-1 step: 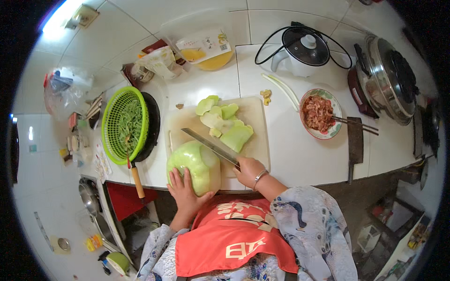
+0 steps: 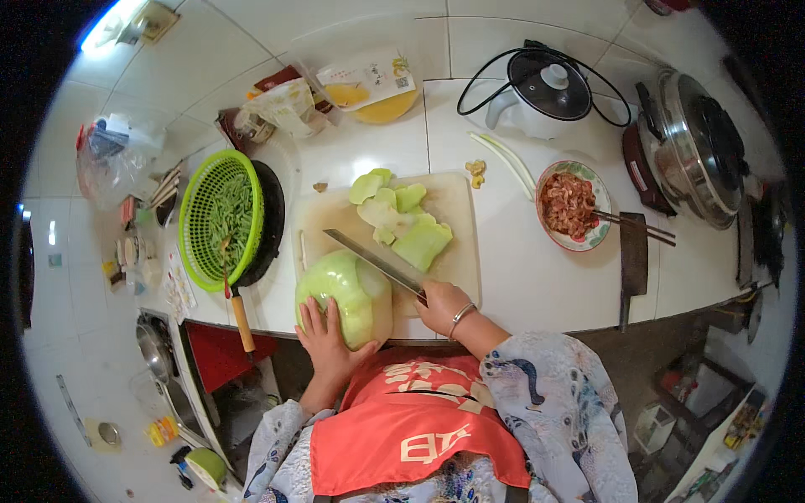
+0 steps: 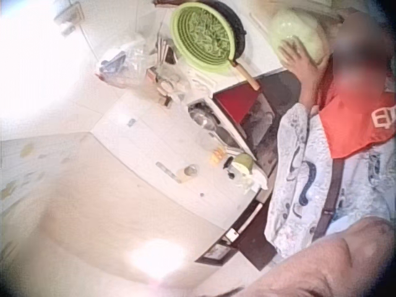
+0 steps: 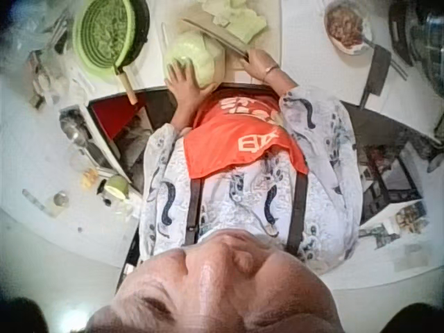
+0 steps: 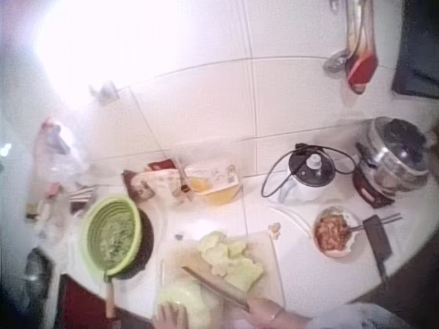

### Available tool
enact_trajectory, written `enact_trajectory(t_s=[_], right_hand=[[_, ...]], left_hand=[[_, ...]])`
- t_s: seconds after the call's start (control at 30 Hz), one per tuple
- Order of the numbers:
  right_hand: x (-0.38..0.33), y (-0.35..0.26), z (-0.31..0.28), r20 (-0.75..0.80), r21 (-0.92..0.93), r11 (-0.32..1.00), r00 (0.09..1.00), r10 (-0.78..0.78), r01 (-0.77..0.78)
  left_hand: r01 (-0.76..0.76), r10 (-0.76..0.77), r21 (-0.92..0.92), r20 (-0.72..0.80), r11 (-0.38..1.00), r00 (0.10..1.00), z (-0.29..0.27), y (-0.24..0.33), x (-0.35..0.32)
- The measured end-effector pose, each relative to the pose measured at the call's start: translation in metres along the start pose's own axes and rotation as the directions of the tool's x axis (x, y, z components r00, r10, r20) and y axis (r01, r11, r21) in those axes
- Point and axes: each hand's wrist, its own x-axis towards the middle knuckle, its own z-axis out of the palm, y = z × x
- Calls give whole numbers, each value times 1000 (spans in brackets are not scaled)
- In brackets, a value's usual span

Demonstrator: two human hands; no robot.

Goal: The person cuts a large, round, light-green vegetable into thick slices using a cleaver on a white cutting board. The slices are placed on the board as they are cut. A green colander with green beans and a bowl of seasoned meat are visible nearby.

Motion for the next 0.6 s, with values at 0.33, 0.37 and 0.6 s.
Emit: enact_trajectory(t_s=[0.33,0.37,0.6], right_hand=[[8,3,26,73,-21,992,990,123,-122],[8,2,27,67,-19,991,989,134,-133],[9,4,23,97,-48,997,993,68,-63]], left_hand=[[-60,-107,-500,-298,864,948,24,-55,-13],[176,-362,-803,-53,569,931,38,-61,-21],[453,-310,-699,677,-553,667,73,-81,-31]])
